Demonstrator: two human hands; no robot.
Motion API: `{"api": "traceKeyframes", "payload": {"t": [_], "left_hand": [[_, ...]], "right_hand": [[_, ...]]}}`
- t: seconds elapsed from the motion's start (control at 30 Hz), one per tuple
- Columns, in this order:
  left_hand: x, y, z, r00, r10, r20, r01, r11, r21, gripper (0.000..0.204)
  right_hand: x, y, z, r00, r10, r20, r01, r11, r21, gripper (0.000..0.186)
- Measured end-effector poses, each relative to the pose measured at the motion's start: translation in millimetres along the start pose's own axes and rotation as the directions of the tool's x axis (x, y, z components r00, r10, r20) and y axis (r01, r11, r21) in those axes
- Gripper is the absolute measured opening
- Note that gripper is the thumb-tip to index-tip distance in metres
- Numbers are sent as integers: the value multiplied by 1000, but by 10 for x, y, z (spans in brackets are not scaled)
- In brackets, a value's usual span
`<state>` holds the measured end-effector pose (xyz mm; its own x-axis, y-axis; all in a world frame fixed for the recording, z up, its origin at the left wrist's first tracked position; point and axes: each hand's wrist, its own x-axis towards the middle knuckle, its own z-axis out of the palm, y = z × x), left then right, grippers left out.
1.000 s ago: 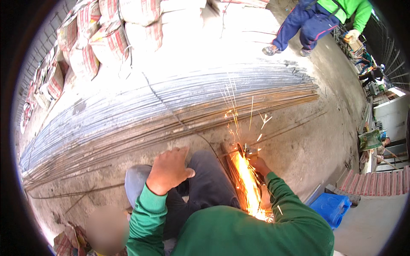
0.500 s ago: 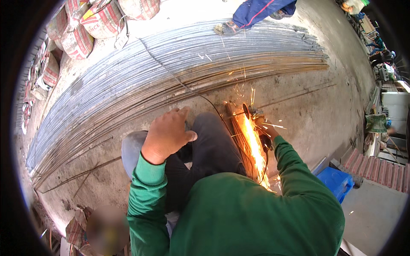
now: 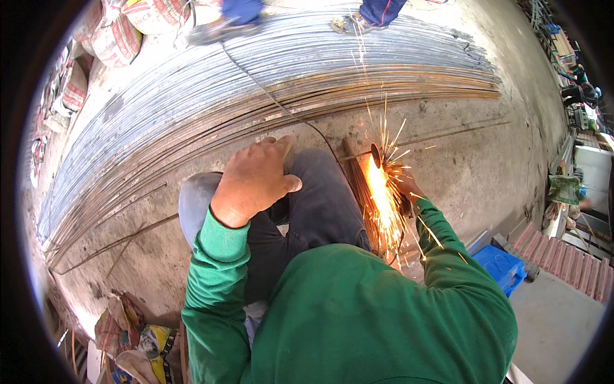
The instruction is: The person measures a bundle of metal rods with a tape measure, then uses an angle grinder to cut the rods to the desired length. The person repeats this process multiple times, creating a pile of cut metal rods.
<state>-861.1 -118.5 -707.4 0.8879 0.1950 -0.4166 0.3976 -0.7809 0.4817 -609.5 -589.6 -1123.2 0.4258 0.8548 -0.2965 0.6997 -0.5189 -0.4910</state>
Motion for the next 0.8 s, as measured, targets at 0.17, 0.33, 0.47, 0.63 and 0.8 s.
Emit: {"api": "traceKeyframes", "payload": {"t": [0.17, 0.33, 0.47, 0.63, 0.8], "left_hand": [[16, -12, 18, 1000, 10, 5, -10, 1000, 10, 72], [13, 1, 1, 998, -41, 38, 41, 999, 15, 71], [23, 29, 1, 999, -30, 27, 30, 1000, 2, 71], [-12, -9, 37, 999, -46, 8, 46, 999, 14, 71], [29, 43, 14, 999, -46, 22, 46, 999, 25, 70]], "right_hand": [[-112, -115, -10, 921, 389, 41, -273, 566, 777, 30], [213, -770, -424, 768, 609, 197, -605, 590, 534, 24], [223, -646, -445, 826, 550, 123, -541, 712, 447, 21], [356, -818, -406, 813, 568, 126, -474, 522, 709, 28], [226, -613, -402, 812, 563, 150, -479, 500, 721, 32]]}}
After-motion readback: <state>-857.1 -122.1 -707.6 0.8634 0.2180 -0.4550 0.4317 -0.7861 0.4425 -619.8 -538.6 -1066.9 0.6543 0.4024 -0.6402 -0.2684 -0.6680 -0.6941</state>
